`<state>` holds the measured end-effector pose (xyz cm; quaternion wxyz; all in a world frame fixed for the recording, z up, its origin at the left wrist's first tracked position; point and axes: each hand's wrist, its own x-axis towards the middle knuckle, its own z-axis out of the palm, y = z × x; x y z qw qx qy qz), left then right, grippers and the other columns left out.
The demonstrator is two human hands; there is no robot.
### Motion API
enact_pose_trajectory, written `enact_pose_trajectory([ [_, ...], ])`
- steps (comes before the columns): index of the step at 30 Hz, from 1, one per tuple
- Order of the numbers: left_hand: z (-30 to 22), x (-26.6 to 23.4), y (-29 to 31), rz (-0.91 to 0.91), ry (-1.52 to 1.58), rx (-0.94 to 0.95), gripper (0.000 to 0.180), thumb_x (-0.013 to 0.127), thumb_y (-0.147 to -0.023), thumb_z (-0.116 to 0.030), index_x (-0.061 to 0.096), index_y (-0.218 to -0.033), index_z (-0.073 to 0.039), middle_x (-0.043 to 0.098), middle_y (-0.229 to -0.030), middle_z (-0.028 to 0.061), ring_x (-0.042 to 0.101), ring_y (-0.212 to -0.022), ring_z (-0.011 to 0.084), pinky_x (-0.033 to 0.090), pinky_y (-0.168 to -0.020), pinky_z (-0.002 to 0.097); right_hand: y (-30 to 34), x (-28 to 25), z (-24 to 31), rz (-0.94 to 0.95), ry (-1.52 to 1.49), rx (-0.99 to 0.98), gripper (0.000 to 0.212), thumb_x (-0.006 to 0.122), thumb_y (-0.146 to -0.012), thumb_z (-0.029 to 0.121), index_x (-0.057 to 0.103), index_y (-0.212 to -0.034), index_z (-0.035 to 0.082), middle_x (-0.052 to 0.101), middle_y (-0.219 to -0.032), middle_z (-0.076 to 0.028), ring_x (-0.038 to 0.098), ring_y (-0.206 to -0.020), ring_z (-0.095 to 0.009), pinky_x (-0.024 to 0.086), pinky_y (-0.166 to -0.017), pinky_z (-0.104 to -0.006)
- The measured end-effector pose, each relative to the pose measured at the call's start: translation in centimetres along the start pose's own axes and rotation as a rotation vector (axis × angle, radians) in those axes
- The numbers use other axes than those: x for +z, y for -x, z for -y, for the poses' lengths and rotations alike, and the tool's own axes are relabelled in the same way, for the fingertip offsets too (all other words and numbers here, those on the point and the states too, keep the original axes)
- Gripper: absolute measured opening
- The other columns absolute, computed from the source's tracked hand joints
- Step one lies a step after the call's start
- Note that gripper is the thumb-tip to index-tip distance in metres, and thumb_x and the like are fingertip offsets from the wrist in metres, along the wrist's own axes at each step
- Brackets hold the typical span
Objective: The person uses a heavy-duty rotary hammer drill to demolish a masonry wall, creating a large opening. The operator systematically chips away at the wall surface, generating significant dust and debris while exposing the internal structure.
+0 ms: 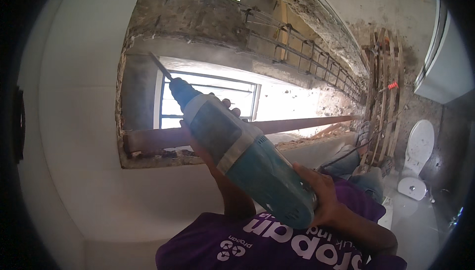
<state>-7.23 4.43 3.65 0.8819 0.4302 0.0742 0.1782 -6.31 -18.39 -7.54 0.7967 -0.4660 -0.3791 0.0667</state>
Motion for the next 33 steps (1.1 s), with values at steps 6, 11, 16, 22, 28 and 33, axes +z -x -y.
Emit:
enact_pose_trajectory([
  [6,1.3,3.3,0.7,-0.135,-0.261,0.073,0.076,0.029,-0.088,-0.066,0.039,-0.131,-0.004,0.056,-0.108,0.0196,0.062,-0.09,0.0341,0.055,-0.074,0.0441,2.2,-0.4,-1.0,-0.084,-0.151,-0.035,0.099,0.081,-0.062,0.049,0.038,-0.134,-0.005,0.061,-0.105,-0.024,0.067,-0.089,-0.031,0.053,-0.076,-0.0359],
  [11,1.0,4.0,0.3,-0.077,-0.258,0.074,0.076,0.03,-0.088,-0.066,0.037,-0.133,-0.005,0.054,-0.11,0.0207,0.061,-0.093,0.0351,0.055,-0.075,0.0458,1.8,-0.8,-1.7,-0.082,-0.143,-0.085,0.1,0.08,-0.062,0.049,0.038,-0.135,-0.004,0.062,-0.101,-0.023,0.067,-0.083,-0.03,0.053,-0.072,-0.0355],
  [16,-0.2,4.0,-1.0,0.08,-0.131,0.049,0.077,0.03,-0.088,-0.066,0.031,-0.137,-0.006,0.046,-0.12,0.0228,0.055,-0.104,0.0387,0.054,-0.078,0.0524,-0.1,-0.5,-2.6,-0.02,-0.144,-0.067,0.097,0.079,-0.062,0.05,0.04,-0.133,-0.004,0.064,-0.096,-0.02,0.067,-0.081,-0.029,0.053,-0.069,-0.0352],
  [22,-1.5,2.7,-3.1,0.099,-0.051,-0.026,0.077,0.033,-0.087,-0.066,0.031,-0.138,-0.009,0.044,-0.123,0.0229,0.052,-0.108,0.0406,0.051,-0.082,0.0574,-2.1,-0.4,-3.7,-0.061,-0.11,-0.086,0.096,0.078,-0.062,0.05,0.042,-0.132,-0.005,0.065,-0.091,-0.018,0.067,-0.077,-0.029,0.053,-0.066,-0.0367],
  [28,-6.6,0.0,-6.8,-0.096,-0.215,0.088,0.077,0.036,-0.083,-0.069,0.036,-0.135,-0.011,0.046,-0.121,0.022,0.05,-0.108,0.0422,0.042,-0.089,0.0625,-7.9,0.0,-1.8,0.057,-0.142,-0.016,0.098,0.08,-0.061,0.044,0.037,-0.138,0.002,0.064,-0.096,-0.017,0.066,-0.083,-0.03,0.052,-0.07,-0.0384],
  [33,-8.6,0.5,-8.6,-0.157,-0.295,0.148,0.081,0.035,-0.082,-0.071,0.038,-0.134,-0.009,0.053,-0.115,0.022,0.056,-0.095,0.0417,0.044,-0.082,0.0607,-12.0,0.8,-1.8,0.165,-0.05,0.002,0.1,0.082,-0.058,0.038,0.036,-0.14,0.006,0.065,-0.101,-0.016,0.066,-0.09,-0.028,0.052,-0.076,-0.0397],
])
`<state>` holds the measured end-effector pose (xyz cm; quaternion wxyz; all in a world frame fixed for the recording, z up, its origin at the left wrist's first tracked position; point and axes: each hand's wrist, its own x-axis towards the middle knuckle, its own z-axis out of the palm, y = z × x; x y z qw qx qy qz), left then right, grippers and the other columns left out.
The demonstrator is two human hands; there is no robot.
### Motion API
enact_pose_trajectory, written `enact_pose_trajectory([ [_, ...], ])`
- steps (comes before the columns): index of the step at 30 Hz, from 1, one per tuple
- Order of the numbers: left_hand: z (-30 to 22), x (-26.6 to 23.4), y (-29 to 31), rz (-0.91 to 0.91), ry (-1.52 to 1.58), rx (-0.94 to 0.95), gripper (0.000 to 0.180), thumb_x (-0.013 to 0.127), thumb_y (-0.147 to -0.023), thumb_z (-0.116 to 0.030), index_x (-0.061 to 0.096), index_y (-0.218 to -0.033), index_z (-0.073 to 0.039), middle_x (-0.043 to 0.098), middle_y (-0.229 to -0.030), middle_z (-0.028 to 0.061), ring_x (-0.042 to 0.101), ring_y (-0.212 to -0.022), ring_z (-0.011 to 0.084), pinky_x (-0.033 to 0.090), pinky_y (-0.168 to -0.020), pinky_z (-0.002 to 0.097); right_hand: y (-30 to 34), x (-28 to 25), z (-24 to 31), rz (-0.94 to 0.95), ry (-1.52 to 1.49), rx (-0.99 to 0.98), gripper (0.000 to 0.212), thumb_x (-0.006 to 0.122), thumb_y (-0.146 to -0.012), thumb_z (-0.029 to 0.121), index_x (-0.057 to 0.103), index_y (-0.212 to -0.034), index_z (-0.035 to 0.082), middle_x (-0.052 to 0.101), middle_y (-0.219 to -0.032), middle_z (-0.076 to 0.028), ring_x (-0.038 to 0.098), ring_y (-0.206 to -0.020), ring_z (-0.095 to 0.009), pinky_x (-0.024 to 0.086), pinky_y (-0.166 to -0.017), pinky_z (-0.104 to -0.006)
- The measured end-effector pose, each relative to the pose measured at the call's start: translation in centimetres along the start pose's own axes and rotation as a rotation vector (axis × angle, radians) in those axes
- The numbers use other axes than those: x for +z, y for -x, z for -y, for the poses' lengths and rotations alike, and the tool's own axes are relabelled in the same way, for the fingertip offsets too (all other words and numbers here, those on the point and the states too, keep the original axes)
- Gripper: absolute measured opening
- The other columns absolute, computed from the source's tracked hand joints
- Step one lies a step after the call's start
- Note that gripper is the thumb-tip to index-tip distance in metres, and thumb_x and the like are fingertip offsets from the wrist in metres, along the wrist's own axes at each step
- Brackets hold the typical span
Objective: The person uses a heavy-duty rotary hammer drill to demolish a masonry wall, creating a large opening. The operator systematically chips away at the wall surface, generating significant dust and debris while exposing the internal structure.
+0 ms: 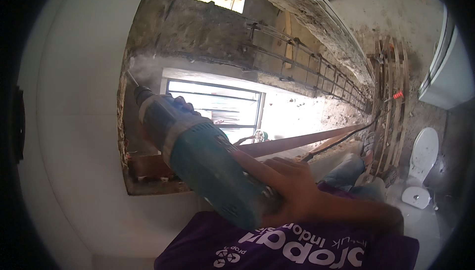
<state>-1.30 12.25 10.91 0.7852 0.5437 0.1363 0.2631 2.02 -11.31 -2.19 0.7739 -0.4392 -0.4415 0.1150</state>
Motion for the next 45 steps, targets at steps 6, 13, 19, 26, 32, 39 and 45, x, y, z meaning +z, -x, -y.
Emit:
enact_pose_trajectory([
  [6,1.8,-0.7,2.2,0.221,0.195,-0.165,0.083,0.032,-0.084,-0.069,0.032,-0.137,-0.004,0.048,-0.125,0.0242,0.053,-0.109,0.0415,0.043,-0.091,0.0572,5.7,1.2,-4.4,-0.126,-0.127,0.036,0.094,0.081,-0.061,0.04,0.039,-0.135,-0.001,0.065,-0.098,-0.02,0.068,-0.081,-0.029,0.054,-0.07,-0.036],
  [13,6.1,1.4,6.6,0.075,0.169,-0.042,0.077,0.028,-0.089,-0.065,0.032,-0.137,-0.005,0.049,-0.12,0.0246,0.057,-0.101,0.041,0.051,-0.081,0.0542,10.4,0.4,-4.9,-0.234,-0.021,-0.081,0.082,0.075,-0.07,0.042,0.044,-0.129,-0.005,0.064,-0.085,-0.018,0.065,-0.065,-0.025,0.051,-0.058,-0.0328],
  [19,7.7,2.0,7.9,0.085,0.034,-0.01,0.076,0.029,-0.09,-0.063,0.032,-0.137,-0.004,0.048,-0.121,0.0244,0.057,-0.101,0.0401,0.051,-0.081,0.0531,13.6,-0.3,-6.0,-0.252,0.036,-0.059,0.073,0.069,-0.077,0.039,0.044,-0.129,-0.005,0.063,-0.078,-0.015,0.063,-0.06,-0.024,0.048,-0.054,-0.0329],
  [26,8.1,2.5,6.5,0.013,0.207,-0.022,0.073,0.029,-0.091,-0.061,0.036,-0.134,-0.003,0.052,-0.119,0.0237,0.057,-0.101,0.0381,0.05,-0.084,0.0513,13.0,-0.8,-9.4,-0.184,-0.298,0.054,0.076,0.071,-0.076,0.036,0.042,-0.129,-0.009,0.066,-0.085,-0.019,0.067,-0.067,-0.024,0.052,-0.06,-0.0317],
  [32,8.4,2.2,4.4,-0.163,-0.184,0.158,0.051,0.03,-0.099,-0.045,0.047,-0.12,-0.002,0.058,-0.108,0.0113,0.061,-0.098,0.0192,0.052,-0.084,0.0373,9.8,-2.1,-8.5,-0.241,-0.239,-0.012,0.076,0.073,-0.076,0.034,0.042,-0.128,-0.011,0.067,-0.09,-0.021,0.069,-0.072,-0.025,0.054,-0.064,-0.0306],
  [39,4.5,0.0,0.6,-0.005,-0.13,0.101,0.051,0.029,-0.099,-0.043,0.043,-0.128,-0.004,0.057,-0.113,0.0133,0.059,-0.102,0.0209,0.048,-0.092,0.04,6.1,-3.5,-3.8,-0.211,-0.154,-0.05,0.076,0.074,-0.074,0.034,0.043,-0.13,-0.007,0.066,-0.099,-0.023,0.069,-0.077,-0.026,0.055,-0.07,-0.0321],
  [45,1.0,-3.7,-0.3,-0.072,-0.101,0.178,0.052,0.031,-0.098,-0.044,0.043,-0.13,-0.005,0.057,-0.114,0.0132,0.058,-0.104,0.0216,0.046,-0.093,0.0405,-2.9,-2.6,0.7,-0.051,-0.055,-0.096,0.081,0.081,-0.067,0.024,0.041,-0.132,-0.003,0.062,-0.11,-0.02,0.067,-0.093,-0.026,0.052,-0.081,-0.0319],
])
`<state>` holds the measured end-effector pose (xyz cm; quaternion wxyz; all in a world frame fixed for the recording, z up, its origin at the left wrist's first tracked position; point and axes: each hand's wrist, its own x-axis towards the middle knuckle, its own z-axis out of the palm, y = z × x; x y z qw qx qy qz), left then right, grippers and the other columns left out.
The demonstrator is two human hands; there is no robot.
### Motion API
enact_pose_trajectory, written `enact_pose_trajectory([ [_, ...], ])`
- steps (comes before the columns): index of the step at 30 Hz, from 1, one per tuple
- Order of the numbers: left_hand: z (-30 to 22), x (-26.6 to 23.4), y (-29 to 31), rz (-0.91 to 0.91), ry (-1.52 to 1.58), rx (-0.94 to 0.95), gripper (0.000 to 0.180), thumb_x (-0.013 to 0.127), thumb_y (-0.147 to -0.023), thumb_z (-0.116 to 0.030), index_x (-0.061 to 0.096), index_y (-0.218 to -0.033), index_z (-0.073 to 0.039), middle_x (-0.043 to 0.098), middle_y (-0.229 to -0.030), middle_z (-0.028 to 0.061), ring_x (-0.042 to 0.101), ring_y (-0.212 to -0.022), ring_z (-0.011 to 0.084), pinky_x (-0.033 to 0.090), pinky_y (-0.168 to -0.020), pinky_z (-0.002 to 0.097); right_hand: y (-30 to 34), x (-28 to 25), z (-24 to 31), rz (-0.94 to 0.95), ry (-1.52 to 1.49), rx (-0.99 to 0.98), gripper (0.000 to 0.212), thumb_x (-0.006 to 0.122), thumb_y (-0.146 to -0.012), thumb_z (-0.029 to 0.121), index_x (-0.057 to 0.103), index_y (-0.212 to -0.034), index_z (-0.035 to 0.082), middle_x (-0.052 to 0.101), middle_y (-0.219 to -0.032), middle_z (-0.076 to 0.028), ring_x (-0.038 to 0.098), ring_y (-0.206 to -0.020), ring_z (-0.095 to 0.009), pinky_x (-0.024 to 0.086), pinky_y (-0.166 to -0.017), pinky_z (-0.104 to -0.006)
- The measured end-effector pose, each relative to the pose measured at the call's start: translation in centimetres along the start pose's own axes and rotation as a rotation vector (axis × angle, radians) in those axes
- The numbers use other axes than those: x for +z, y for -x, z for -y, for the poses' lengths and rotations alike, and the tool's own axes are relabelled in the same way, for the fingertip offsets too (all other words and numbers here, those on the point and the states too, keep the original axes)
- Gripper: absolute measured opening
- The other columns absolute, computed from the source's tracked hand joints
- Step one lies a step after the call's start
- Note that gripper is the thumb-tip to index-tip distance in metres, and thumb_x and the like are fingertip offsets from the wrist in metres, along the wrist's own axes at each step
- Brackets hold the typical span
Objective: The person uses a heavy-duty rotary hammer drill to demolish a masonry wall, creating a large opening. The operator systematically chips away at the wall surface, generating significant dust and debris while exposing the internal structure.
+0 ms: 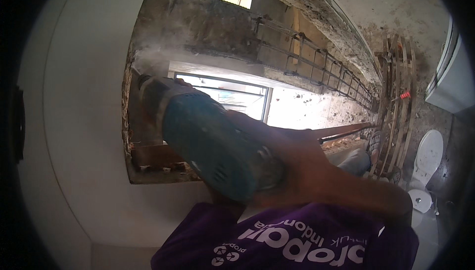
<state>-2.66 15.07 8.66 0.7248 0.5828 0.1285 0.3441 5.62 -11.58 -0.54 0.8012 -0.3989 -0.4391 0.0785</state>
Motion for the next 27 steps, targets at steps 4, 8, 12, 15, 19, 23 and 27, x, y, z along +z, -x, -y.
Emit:
enact_pose_trajectory([
  [4,0.4,-2.5,-0.4,-0.184,-0.188,0.18,0.052,0.032,-0.097,-0.045,0.043,-0.131,-0.006,0.057,-0.115,0.0131,0.058,-0.105,0.0221,0.045,-0.095,0.0408,0.4,1.4,-0.3,0.107,0.022,0.049,0.099,0.086,-0.057,0.03,0.035,-0.135,-0.004,0.061,-0.111,-0.023,0.065,-0.099,-0.03,0.05,-0.086,-0.034],
  [8,4.4,-4.6,1.9,-0.293,-0.184,0.112,0.054,0.035,-0.096,-0.047,0.044,-0.13,-0.007,0.058,-0.114,0.0119,0.057,-0.106,0.0223,0.045,-0.095,0.0402,5.8,1.4,-0.4,0.13,-0.002,0.189,0.102,0.085,-0.059,0.035,0.032,-0.137,-0.005,0.055,-0.121,-0.024,0.06,-0.108,-0.03,0.048,-0.091,-0.0384],
  [12,6.9,0.2,6.3,-0.038,0.266,-0.288,0.056,0.044,-0.091,-0.054,0.049,-0.125,-0.009,0.059,-0.112,0.0078,0.057,-0.104,0.021,0.045,-0.095,0.0373,10.6,2.0,-0.7,-0.101,-0.049,0.354,0.1,0.082,-0.063,0.04,0.032,-0.136,-0.005,0.057,-0.118,-0.023,0.06,-0.107,-0.029,0.047,-0.091,-0.0376],
  [15,7.1,2.5,9.5,-0.056,0.079,-0.288,0.057,0.047,-0.089,-0.057,0.052,-0.121,-0.01,0.059,-0.11,0.0069,0.058,-0.103,0.0203,0.046,-0.094,0.0368,11.3,1.4,2.1,-0.072,-0.03,0.442,0.1,0.076,-0.069,0.042,0.023,-0.139,-0.007,0.054,-0.122,-0.023,0.056,-0.111,-0.029,0.044,-0.094,-0.0376],
  [19,7.2,5.0,11.5,-0.146,0.182,-0.407,0.056,0.044,-0.091,-0.056,0.05,-0.121,-0.009,0.059,-0.107,0.0078,0.059,-0.1,0.0213,0.047,-0.09,0.0371,13.7,0.8,4.1,-0.167,-0.193,0.547,0.102,0.075,-0.071,0.045,0.021,-0.139,-0.008,0.047,-0.128,-0.024,0.049,-0.119,-0.029,0.037,-0.1,-0.0381],
  [23,7.0,6.1,13.5,-0.186,0.155,-0.385,0.052,0.038,-0.095,-0.051,0.048,-0.122,-0.008,0.058,-0.102,0.0097,0.06,-0.095,0.0235,0.05,-0.086,0.0367,15.5,0.5,4.9,-0.197,-0.178,0.559,0.102,0.073,-0.072,0.049,0.022,-0.139,-0.008,0.049,-0.125,-0.023,0.052,-0.114,-0.029,0.038,-0.098,-0.0364],
  [27,6.3,5.5,16.3,-0.137,0.083,-0.308,0.063,0.038,-0.091,-0.058,0.046,-0.125,-0.005,0.057,-0.103,0.0132,0.059,-0.097,0.0289,0.049,-0.087,0.0407,20.2,-0.9,2.1,-0.08,0.013,0.358,0.094,0.071,-0.074,0.051,0.032,-0.135,-0.008,0.054,-0.119,-0.022,0.056,-0.107,-0.029,0.042,-0.092,-0.0364],
])
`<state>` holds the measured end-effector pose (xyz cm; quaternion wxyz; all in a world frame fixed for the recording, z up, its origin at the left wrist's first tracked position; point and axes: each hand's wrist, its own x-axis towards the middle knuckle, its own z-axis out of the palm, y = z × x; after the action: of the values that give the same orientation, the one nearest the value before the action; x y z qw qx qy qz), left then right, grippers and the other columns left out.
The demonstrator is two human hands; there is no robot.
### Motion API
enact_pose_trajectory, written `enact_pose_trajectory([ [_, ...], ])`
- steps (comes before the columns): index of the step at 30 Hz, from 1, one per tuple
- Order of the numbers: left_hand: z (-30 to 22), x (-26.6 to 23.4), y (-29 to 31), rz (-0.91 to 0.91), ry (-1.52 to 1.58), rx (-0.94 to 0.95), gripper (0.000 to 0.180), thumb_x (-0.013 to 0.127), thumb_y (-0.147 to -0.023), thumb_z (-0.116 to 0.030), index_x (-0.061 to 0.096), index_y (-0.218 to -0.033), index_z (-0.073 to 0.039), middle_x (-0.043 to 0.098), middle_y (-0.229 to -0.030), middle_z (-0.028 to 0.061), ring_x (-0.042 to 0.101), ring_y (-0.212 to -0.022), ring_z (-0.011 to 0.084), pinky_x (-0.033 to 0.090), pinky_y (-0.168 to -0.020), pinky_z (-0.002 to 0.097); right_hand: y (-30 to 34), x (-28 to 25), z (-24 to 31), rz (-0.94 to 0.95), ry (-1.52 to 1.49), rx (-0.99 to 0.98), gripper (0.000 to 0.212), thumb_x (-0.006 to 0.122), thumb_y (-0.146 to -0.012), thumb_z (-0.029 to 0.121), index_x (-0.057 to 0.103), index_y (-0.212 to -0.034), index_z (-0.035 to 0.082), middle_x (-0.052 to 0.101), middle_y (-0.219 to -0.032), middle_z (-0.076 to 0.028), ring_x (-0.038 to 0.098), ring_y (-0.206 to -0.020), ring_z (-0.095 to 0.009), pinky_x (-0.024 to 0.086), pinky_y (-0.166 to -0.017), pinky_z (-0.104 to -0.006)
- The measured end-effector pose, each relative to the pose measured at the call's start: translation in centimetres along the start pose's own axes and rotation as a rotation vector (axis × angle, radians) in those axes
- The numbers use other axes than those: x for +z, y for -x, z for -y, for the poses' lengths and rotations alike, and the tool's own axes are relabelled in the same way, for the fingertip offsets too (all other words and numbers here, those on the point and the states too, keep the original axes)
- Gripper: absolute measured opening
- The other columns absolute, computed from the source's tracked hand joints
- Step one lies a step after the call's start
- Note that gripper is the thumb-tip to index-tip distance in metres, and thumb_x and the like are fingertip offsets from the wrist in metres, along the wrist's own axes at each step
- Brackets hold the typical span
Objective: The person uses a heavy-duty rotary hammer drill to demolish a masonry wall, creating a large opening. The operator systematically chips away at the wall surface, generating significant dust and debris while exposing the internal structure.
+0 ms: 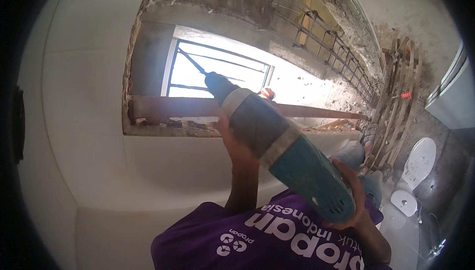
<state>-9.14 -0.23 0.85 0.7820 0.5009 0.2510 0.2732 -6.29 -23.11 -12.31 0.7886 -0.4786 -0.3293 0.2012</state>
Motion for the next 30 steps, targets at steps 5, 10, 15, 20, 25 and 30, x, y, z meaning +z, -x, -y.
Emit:
enact_pose_trajectory([
  [5,0.6,-0.1,3.2,0.29,0.118,0.186,0.086,0.041,-0.082,-0.071,0.033,-0.133,-0.002,0.047,-0.117,0.021,0.051,-0.108,0.0384,0.045,-0.091,0.0525,0.5,-2.0,-1.3,0.143,-0.038,-0.101,0.077,0.076,-0.07,0.039,0.046,-0.127,-0.004,0.063,-0.101,-0.017,0.063,-0.092,-0.031,0.047,-0.08,-0.0377],
  [10,0.7,-0.2,4.1,0.377,0.188,0.289,0.098,0.05,-0.074,-0.074,0.022,-0.138,-0.006,0.043,-0.116,0.0216,0.047,-0.112,0.0412,0.041,-0.095,0.0568,-2.5,-3.5,-2.0,0.334,-0.065,-0.179,0.072,0.076,-0.064,0.031,0.05,-0.125,0.001,0.064,-0.093,-0.016,0.064,-0.08,-0.034,0.049,-0.071,-0.0412],
  [15,1.5,-0.2,4.8,0.28,0.174,0.368,0.093,0.052,-0.076,-0.069,0.02,-0.14,-0.01,0.042,-0.113,0.0233,0.047,-0.11,0.0437,0.039,-0.09,0.0622,-2.6,-3.8,-4.6,0.424,-0.171,-0.15,0.072,0.076,-0.063,0.029,0.05,-0.126,0.004,0.063,-0.089,-0.015,0.064,-0.079,-0.032,0.049,-0.07,-0.0414],
  [20,1.1,-0.9,3.9,0.295,0.054,0.397,0.095,0.056,-0.074,-0.068,0.022,-0.139,-0.007,0.043,-0.111,0.0242,0.051,-0.105,0.044,0.044,-0.086,0.061,-3.6,-2.8,-5.4,0.382,-0.23,-0.2,0.069,0.075,-0.064,0.028,0.051,-0.124,0.004,0.063,-0.086,-0.014,0.064,-0.077,-0.03,0.05,-0.069,-0.0407],
  [25,0.7,-1.3,2.5,0.236,0.09,0.412,0.096,0.057,-0.073,-0.068,0.024,-0.137,-0.005,0.044,-0.11,0.0245,0.053,-0.103,0.0442,0.046,-0.085,0.0601,-5.7,-2.3,-6.8,0.43,-0.216,-0.239,0.062,0.072,-0.068,0.027,0.053,-0.123,0.005,0.062,-0.079,-0.01,0.065,-0.073,-0.028,0.051,-0.066,-0.039],
  [30,-1.2,0.1,2.7,0.225,0.097,0.361,0.096,0.06,-0.071,-0.069,0.025,-0.137,-0.008,0.044,-0.11,0.0228,0.052,-0.104,0.0431,0.043,-0.086,0.0623,-7.0,-2.7,-3.8,0.427,-0.192,-0.235,0.063,0.072,-0.07,0.033,0.053,-0.124,0.007,0.061,-0.075,-0.006,0.064,-0.069,-0.023,0.05,-0.061,-0.0347],
])
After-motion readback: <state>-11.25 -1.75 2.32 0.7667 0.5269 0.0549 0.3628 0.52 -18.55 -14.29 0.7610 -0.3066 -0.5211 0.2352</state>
